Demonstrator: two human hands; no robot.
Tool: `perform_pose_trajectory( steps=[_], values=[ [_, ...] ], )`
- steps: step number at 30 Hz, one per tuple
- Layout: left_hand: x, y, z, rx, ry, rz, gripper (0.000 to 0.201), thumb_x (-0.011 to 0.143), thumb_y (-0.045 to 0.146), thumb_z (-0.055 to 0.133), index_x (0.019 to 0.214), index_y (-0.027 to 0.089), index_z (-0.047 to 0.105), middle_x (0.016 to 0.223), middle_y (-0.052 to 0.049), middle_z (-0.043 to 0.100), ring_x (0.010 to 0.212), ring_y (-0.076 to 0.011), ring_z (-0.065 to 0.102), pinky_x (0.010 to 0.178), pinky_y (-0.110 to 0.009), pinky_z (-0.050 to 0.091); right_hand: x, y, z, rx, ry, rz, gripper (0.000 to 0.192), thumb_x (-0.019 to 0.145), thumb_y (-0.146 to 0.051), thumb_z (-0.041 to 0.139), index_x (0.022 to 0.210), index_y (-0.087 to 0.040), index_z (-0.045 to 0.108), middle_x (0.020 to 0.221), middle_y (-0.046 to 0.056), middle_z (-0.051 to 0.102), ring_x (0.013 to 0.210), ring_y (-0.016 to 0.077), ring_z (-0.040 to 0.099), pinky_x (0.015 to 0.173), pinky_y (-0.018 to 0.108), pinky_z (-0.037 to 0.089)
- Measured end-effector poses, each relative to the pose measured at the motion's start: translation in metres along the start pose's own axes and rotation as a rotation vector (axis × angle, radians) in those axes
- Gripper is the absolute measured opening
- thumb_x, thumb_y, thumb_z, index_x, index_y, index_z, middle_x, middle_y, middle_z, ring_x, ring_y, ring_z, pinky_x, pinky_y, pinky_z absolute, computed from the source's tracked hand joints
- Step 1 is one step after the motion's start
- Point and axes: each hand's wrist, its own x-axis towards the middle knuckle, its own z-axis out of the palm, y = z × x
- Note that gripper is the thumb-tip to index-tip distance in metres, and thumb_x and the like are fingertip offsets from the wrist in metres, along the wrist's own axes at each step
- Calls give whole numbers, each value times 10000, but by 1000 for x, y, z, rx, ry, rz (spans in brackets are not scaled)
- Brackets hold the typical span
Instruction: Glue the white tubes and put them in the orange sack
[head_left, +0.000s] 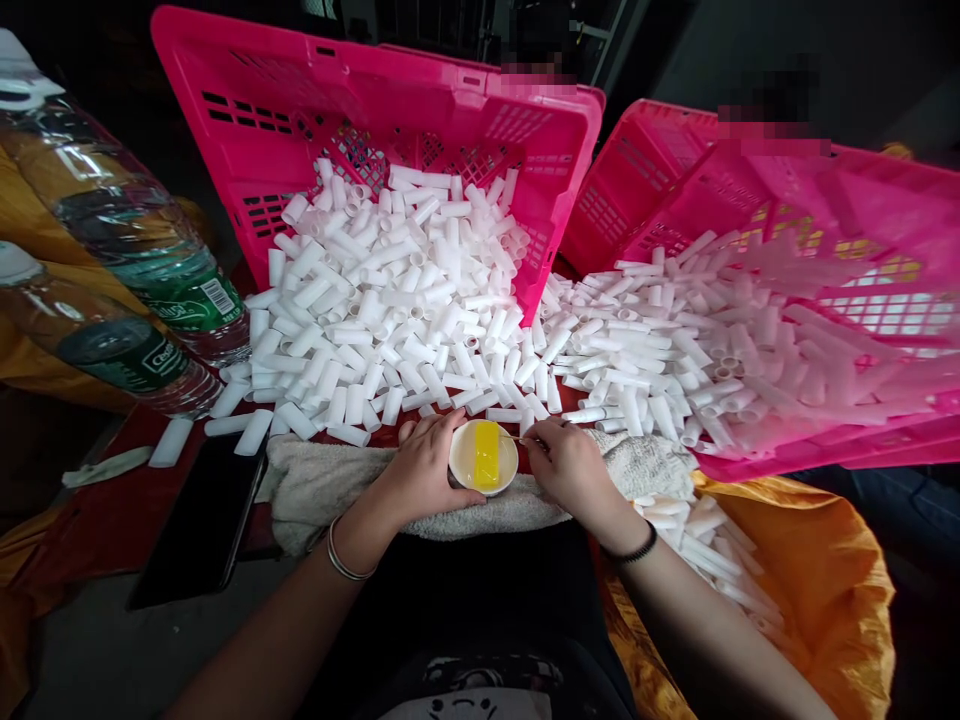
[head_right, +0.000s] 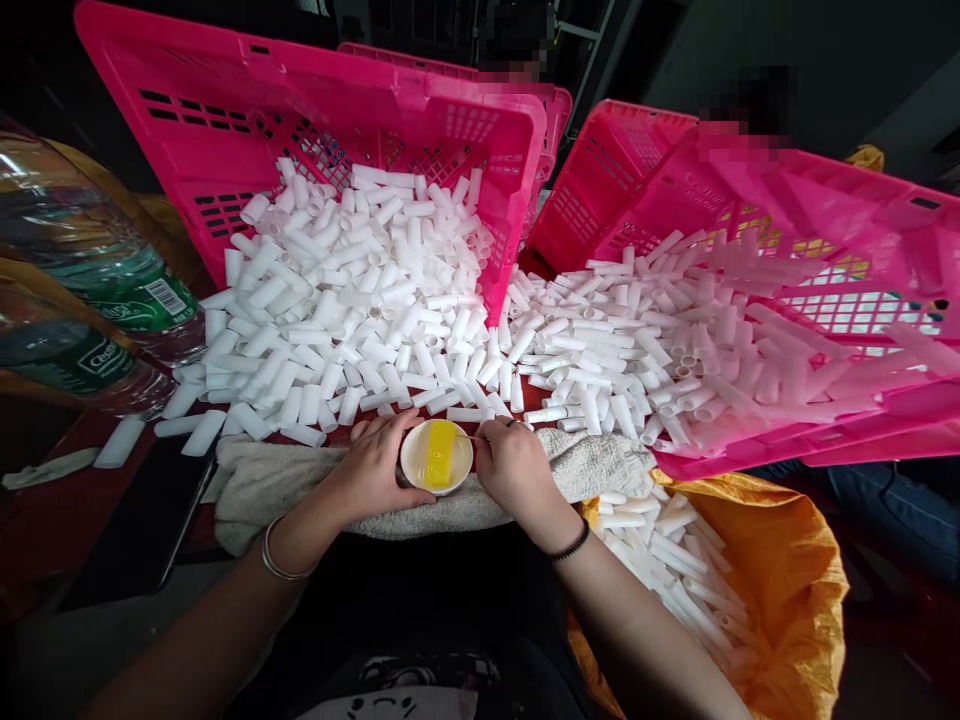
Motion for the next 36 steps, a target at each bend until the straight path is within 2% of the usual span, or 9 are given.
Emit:
perform_pose_trajectory(
  steps=[4, 7, 10, 18, 20, 23, 26, 32, 36],
  values=[
    [0, 2, -2, -8, -12, -17, 1181, 564, 578, 866, 1496, 227, 232, 1434, -176, 525, 1337, -418, 442, 1129, -616, 217, 18, -4, 3, 106, -142, -6, 186, 867, -139, 520, 835, -169, 700, 844, 53, 705, 751, 166, 629, 673, 251, 422],
    [0, 4, -4, -10, -15, -30, 1191, 546, 572, 876, 1492, 211, 249, 1427, -181, 533, 1328, -427, 447, 1122, -617, 230, 27, -9, -11, -11, -113, -8, 194, 869, -138, 516, 801, -157, 697, 818, 67, 688, 754, 180, 613, 668, 263, 406],
    [1, 5, -4, 1, -12, -43, 1188, 531, 573, 880, 1480, 187, 280, 1439, -193, 517, 1332, -442, 439, 1110, -619, 251, 38, -18, -24, -137, -96, -137, 220, 886, -119, 489, 832, -143, 701, 833, 87, 676, 806, 196, 607, 712, 278, 407],
    [0, 1, -4, 16, -30, -16, 1238, 521, 686, 833, 1502, 184, 271, 1479, -217, 456, 1364, -454, 392, 1114, -631, 263, 53, -58, -13, -458, -331, -412, 258, 889, -111, 476, 963, -115, 722, 915, 150, 694, 896, 280, 636, 763, 359, 432],
    [-2, -3, -12, 34, 3, 10, 1120, 643, 684, 760, 1514, 181, 267, 1496, -210, 433, 1379, -445, 368, 1123, -624, 267, 57, -60, -21, -451, -366, -381, 263, 945, -190, 466, 998, -116, 714, 940, 151, 700, 907, 277, 649, 765, 351, 450],
    [-1, -14, -28, 82, 74, 58, 628, 913, 354, 533, 1490, 185, 353, 1427, -161, 500, 1330, -354, 435, 1127, -546, 325, 77, -44, -38, -452, -300, -211, 326, 1005, -263, 396, 1016, -128, 693, 943, 139, 700, 892, 253, 663, 729, 316, 463],
    [5, -26, -40, 145, 32, 102, 521, 859, 66, 416, 1341, 201, 561, 1281, -129, 563, 1191, -294, 516, 1051, -466, 433, 105, -11, -44, -573, -205, -46, 315, 941, -79, 386, 1088, -103, 664, 1010, 165, 683, 947, 258, 669, 743, 303, 463],
    [13, -31, -51, 218, -100, 120, 323, 907, 77, 407, 1017, 185, 691, 1068, -85, 545, 1007, -237, 544, 883, -381, 504, 115, 40, -25, -620, -224, 26, 384, 868, -3, 397, 1161, -75, 635, 1058, 209, 651, 958, 304, 680, 719, 324, 480],
    [8, -28, -55, 179, -126, 158, 241, 922, 126, 453, 1020, 187, 664, 1093, -79, 560, 1021, -231, 549, 907, -377, 487, 105, 54, -19, -600, -240, -61, 406, 848, 7, 433, 1165, -129, 647, 1119, 179, 635, 935, 260, 678, 741, 302, 481]
  ],
)
